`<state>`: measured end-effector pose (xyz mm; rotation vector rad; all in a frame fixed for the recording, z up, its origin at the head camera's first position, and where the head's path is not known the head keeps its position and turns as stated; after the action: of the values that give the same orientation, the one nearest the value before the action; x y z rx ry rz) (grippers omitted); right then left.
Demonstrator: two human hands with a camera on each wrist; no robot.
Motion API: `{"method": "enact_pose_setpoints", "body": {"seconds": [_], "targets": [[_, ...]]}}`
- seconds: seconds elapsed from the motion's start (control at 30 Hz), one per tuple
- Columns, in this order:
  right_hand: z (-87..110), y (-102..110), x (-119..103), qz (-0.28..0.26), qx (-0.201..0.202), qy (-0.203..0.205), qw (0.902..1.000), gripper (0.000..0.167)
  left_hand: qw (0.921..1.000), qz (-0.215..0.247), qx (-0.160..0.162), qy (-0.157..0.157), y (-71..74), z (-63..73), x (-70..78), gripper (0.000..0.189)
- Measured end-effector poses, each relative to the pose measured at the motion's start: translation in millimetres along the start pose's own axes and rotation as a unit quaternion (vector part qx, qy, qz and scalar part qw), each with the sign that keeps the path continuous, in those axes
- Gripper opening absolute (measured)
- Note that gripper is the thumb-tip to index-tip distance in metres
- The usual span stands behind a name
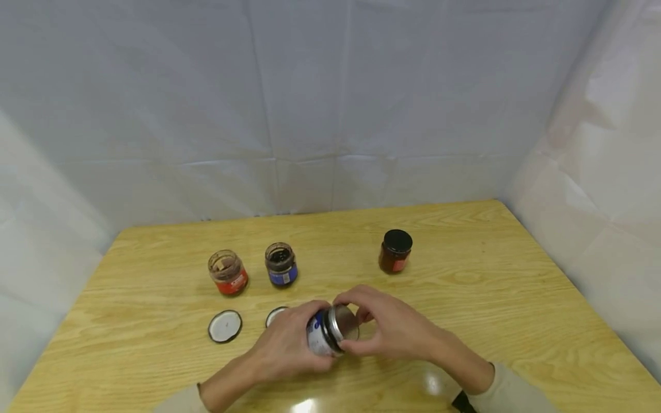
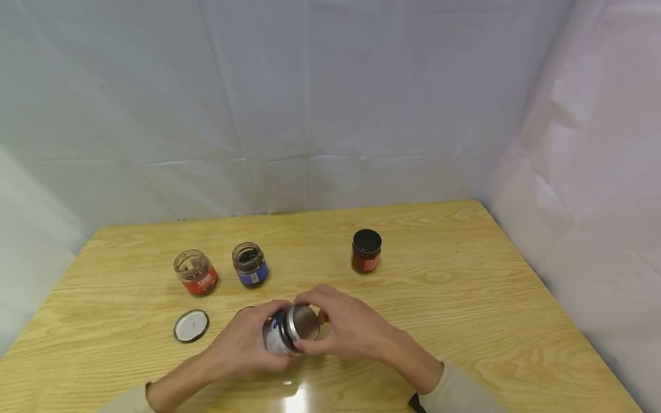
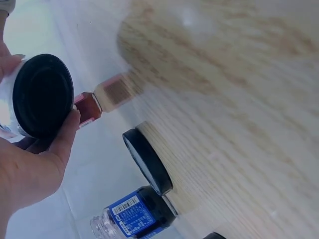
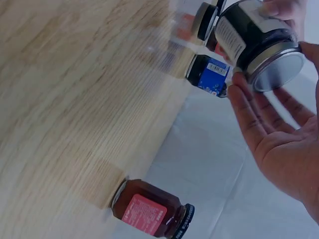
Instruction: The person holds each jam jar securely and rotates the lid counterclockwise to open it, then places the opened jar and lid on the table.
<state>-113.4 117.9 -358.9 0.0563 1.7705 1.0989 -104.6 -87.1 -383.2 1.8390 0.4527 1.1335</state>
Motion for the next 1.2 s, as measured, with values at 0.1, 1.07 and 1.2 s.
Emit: {"method": "enact_pose_setpoints", "body": {"seconds": [0.1,1.07,1.2], "targets": [[-0.3,2.3,3.3,0.009,-0.018,0.058,0.9981,0.05,0.9997,0.019,-0.013,-0.003,0.5,0.4,-0.1,0.068],[1.8,-2.5,-2.0,0.035,-0.037,0.021,0.9985,0.057,0.9989,0.039,-0.02,0.017,-0.2,1.9,0.5,0.071],[0.7,0.6,1.6,0.031,-0.054,0.072,0.9955,0.055,0.9986,0.044,-0.027,0.013,0.1,1.4,0.0,0.07]]}}
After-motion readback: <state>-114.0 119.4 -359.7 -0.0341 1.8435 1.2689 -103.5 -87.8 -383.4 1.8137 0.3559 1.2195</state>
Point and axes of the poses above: each hand's wrist, its own z-axis away from the middle knuckle, its own y-axis out of the back of the hand, x = y × z, the point moved 2 cm from there along -z, towards the middle knuckle, and after that the axes turned 2 degrees about -z, right-handed, at the moved point
